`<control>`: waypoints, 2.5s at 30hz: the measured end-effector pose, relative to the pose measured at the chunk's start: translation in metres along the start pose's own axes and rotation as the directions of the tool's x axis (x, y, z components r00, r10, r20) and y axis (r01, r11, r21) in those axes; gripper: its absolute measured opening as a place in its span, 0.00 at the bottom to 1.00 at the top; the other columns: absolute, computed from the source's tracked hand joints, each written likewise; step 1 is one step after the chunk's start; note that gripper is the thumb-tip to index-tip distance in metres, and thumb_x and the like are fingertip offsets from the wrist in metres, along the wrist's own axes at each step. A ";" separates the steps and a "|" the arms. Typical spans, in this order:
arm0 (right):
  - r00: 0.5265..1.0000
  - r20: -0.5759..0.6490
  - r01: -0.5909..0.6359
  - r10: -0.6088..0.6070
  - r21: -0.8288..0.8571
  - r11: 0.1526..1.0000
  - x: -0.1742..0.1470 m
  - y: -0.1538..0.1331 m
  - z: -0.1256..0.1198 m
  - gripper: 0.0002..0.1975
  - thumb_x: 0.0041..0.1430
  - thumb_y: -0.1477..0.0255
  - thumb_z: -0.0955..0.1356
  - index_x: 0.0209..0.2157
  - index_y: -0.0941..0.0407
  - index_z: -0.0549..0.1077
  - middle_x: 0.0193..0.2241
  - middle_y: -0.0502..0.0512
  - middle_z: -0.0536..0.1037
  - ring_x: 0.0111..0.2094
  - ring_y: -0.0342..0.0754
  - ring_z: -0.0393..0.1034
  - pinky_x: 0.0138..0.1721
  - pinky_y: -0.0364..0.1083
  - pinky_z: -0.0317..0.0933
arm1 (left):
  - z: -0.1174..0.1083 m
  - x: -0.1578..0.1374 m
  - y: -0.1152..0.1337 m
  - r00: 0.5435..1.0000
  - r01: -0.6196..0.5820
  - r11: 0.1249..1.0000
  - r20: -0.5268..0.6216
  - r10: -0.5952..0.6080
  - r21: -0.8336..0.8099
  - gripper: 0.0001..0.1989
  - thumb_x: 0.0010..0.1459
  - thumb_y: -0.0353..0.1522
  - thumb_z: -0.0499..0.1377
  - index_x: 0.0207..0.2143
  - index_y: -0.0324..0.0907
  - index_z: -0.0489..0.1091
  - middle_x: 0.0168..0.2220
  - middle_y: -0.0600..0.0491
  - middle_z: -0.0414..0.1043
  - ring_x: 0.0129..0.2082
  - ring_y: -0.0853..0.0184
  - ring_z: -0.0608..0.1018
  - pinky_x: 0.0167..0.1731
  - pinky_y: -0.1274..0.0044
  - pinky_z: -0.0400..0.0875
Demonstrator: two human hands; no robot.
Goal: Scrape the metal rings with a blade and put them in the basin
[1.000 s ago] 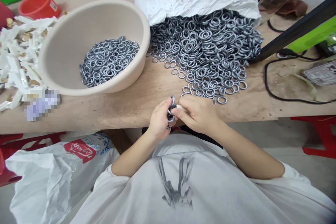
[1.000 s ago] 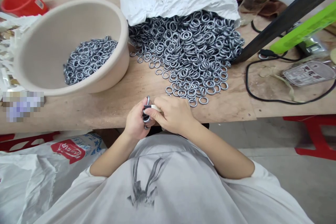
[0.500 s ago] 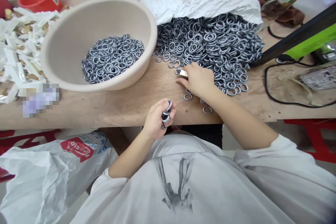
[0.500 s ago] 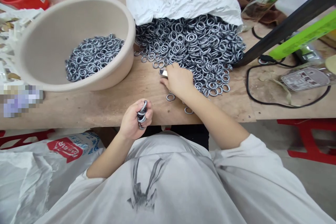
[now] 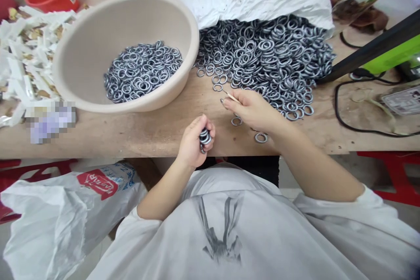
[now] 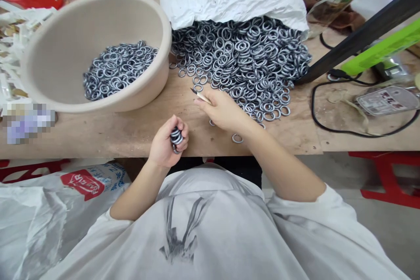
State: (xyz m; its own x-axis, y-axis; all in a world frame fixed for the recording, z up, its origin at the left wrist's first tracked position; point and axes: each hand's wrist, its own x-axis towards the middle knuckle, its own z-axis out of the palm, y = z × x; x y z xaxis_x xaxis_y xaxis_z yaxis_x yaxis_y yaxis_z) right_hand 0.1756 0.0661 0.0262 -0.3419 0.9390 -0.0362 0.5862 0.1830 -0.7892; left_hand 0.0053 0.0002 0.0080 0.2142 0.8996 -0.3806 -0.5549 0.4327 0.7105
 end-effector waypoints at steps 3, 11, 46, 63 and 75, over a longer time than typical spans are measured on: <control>0.996 0.081 -0.016 -0.038 0.580 0.814 -0.027 -0.013 0.015 0.24 0.63 0.48 0.66 0.28 0.55 0.68 0.24 0.50 0.71 0.25 0.44 0.65 0.29 0.45 0.57 | 0.005 0.002 -0.013 0.997 -0.074 0.992 0.018 0.072 0.104 0.23 0.54 0.51 0.65 0.29 0.40 0.67 0.20 0.59 0.64 0.13 0.79 0.57 0.11 0.84 0.46; 0.993 -0.046 -0.028 0.105 0.791 0.611 -0.054 -0.022 0.036 0.24 0.57 0.47 0.70 0.28 0.54 0.66 0.21 0.45 0.67 0.22 0.40 0.60 0.21 0.41 0.53 | 0.006 0.004 -0.030 0.982 -0.185 0.944 0.095 0.165 0.273 0.24 0.58 0.54 0.61 0.30 0.41 0.67 0.21 0.58 0.67 0.15 0.78 0.59 0.15 0.83 0.53; 0.992 -0.050 -0.118 0.117 -0.698 0.706 -0.043 0.008 0.017 0.14 0.65 0.61 0.68 0.41 0.58 0.76 0.40 0.64 0.78 0.37 0.56 0.72 0.27 0.47 0.41 | -0.009 -0.006 0.003 0.997 -0.011 0.998 0.076 0.006 0.069 0.13 0.52 0.36 0.64 0.39 0.41 0.72 0.17 0.60 0.65 0.11 0.78 0.56 0.11 0.85 0.45; 0.998 0.059 -0.068 0.035 0.747 0.662 -0.050 0.002 0.040 0.26 0.56 0.44 0.69 0.27 0.53 0.65 0.18 0.43 0.63 0.19 0.40 0.55 0.22 0.41 0.52 | 0.007 -0.009 -0.016 0.851 0.442 0.895 0.342 -0.399 -0.056 0.17 0.55 0.42 0.66 0.34 0.36 0.71 0.20 0.57 0.64 0.12 0.80 0.57 0.10 0.85 0.47; 0.938 -0.151 0.278 -0.312 -0.214 0.937 -0.076 -0.004 0.018 0.25 0.70 0.52 0.58 0.28 0.55 0.71 0.25 0.53 0.70 0.27 0.46 0.62 0.30 0.46 0.51 | 0.018 -0.007 -0.016 0.977 0.209 0.978 0.036 -0.209 -0.017 0.12 0.45 0.35 0.64 0.24 0.41 0.63 0.15 0.62 0.59 0.11 0.79 0.56 0.10 0.86 0.47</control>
State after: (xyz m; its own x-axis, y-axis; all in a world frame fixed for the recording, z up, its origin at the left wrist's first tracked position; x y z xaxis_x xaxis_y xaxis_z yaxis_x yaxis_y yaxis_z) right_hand 0.1858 -0.0110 0.0211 -0.3929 0.8674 0.3053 0.6114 0.4944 -0.6179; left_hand 0.0270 -0.0117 0.0101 0.3542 0.7911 -0.4987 -0.5112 0.6104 0.6050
